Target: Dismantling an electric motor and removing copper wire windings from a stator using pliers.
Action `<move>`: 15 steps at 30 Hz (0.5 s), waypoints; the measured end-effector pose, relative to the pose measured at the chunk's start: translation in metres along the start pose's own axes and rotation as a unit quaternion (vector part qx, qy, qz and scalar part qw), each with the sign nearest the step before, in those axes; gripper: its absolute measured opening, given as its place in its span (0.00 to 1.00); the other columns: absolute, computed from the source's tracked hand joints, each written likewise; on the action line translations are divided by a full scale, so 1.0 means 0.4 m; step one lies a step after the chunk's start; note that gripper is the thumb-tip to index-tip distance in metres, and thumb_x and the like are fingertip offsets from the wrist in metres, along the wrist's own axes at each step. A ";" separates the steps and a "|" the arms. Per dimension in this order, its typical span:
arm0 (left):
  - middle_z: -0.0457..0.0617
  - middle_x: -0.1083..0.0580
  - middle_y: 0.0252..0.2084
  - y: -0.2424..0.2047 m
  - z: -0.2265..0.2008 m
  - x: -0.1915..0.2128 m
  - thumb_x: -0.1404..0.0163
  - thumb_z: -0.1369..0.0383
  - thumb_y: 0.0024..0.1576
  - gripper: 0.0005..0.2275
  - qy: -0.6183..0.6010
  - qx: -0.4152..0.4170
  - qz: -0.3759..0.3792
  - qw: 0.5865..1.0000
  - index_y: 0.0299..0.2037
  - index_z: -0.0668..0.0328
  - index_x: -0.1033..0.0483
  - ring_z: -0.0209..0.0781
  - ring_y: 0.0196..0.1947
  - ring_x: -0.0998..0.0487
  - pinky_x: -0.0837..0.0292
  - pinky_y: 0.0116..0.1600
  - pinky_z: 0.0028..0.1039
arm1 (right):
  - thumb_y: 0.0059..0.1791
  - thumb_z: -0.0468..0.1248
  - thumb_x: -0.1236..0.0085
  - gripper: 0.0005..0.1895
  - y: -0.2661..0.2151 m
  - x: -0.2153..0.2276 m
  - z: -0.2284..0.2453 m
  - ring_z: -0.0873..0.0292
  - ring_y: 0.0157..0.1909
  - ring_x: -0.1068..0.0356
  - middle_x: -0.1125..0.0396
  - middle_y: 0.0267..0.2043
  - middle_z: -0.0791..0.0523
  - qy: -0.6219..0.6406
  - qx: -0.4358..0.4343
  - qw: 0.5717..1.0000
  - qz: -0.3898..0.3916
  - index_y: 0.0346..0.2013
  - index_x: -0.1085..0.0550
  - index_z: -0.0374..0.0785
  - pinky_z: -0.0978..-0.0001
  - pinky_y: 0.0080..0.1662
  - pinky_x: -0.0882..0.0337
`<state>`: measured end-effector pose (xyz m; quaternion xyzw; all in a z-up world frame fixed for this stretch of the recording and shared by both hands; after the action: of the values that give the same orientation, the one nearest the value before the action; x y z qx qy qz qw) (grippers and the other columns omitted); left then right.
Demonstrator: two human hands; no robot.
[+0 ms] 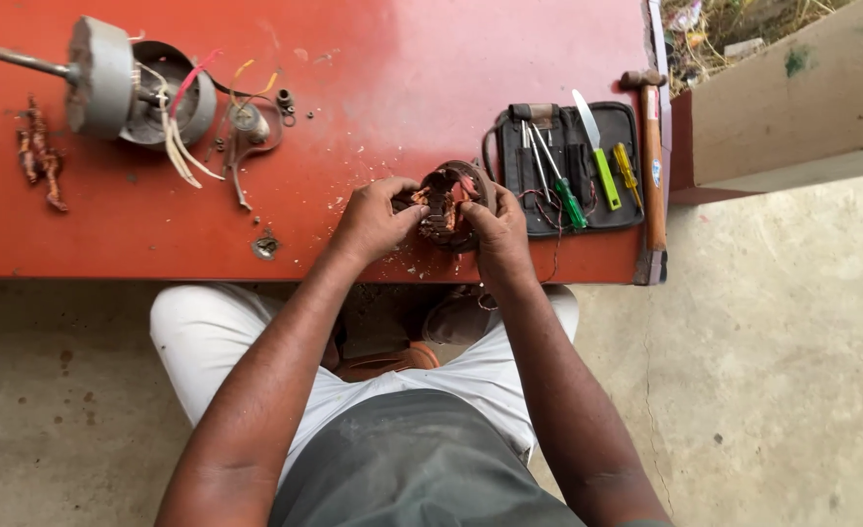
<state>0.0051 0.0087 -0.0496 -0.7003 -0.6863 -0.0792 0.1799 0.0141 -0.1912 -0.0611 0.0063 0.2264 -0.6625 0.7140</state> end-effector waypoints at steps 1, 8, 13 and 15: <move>0.53 0.19 0.41 0.007 0.025 -0.014 0.39 0.68 0.53 0.15 -0.001 0.000 0.003 1.000 0.49 0.64 0.19 0.40 0.35 0.18 0.22 0.43 0.31 | 0.47 0.34 0.37 0.33 0.000 -0.002 0.001 0.57 0.53 0.28 0.32 0.54 0.47 0.000 0.000 1.000 -0.003 0.63 0.39 0.24 0.63 0.57 0.25; 0.46 0.18 0.33 0.037 0.117 -0.026 0.39 0.70 0.54 0.08 -0.124 0.032 0.007 0.992 0.40 0.65 0.16 0.29 0.31 0.21 0.24 0.39 0.25 | 0.47 0.34 0.37 0.36 -0.010 -0.020 0.000 0.58 0.56 0.30 0.34 0.56 0.47 -0.058 -0.009 0.998 -0.008 0.65 0.42 0.26 0.64 0.59 0.26; 0.44 0.22 0.27 0.044 0.162 -0.036 0.42 0.68 0.59 0.08 -0.156 0.124 0.040 0.979 0.37 0.67 0.17 0.29 0.26 0.25 0.28 0.32 0.24 | 0.47 0.33 0.37 0.37 -0.031 -0.057 0.016 0.58 0.58 0.31 0.36 0.57 0.48 -0.076 -0.003 0.997 0.005 0.66 0.43 0.28 0.64 0.60 0.26; 0.44 0.23 0.25 0.058 0.193 -0.041 0.46 0.67 0.61 0.09 -0.088 0.129 0.048 0.987 0.35 0.65 0.19 0.28 0.23 0.25 0.30 0.29 0.22 | 0.47 0.33 0.37 0.38 -0.041 -0.072 0.024 0.59 0.57 0.30 0.35 0.57 0.48 -0.149 0.001 0.989 0.013 0.67 0.44 0.30 0.66 0.58 0.25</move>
<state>0.0168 0.0216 -0.1300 -0.7075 -0.6696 0.0802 0.2115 0.0010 -0.1692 -0.0381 -0.0884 0.1168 -0.6468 0.7484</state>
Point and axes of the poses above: each hand's wrist, its own y-axis towards the middle knuckle, its own x-axis out of the back of the hand, z = x × y, the point moved 7 cm from there along y, towards the middle knuckle
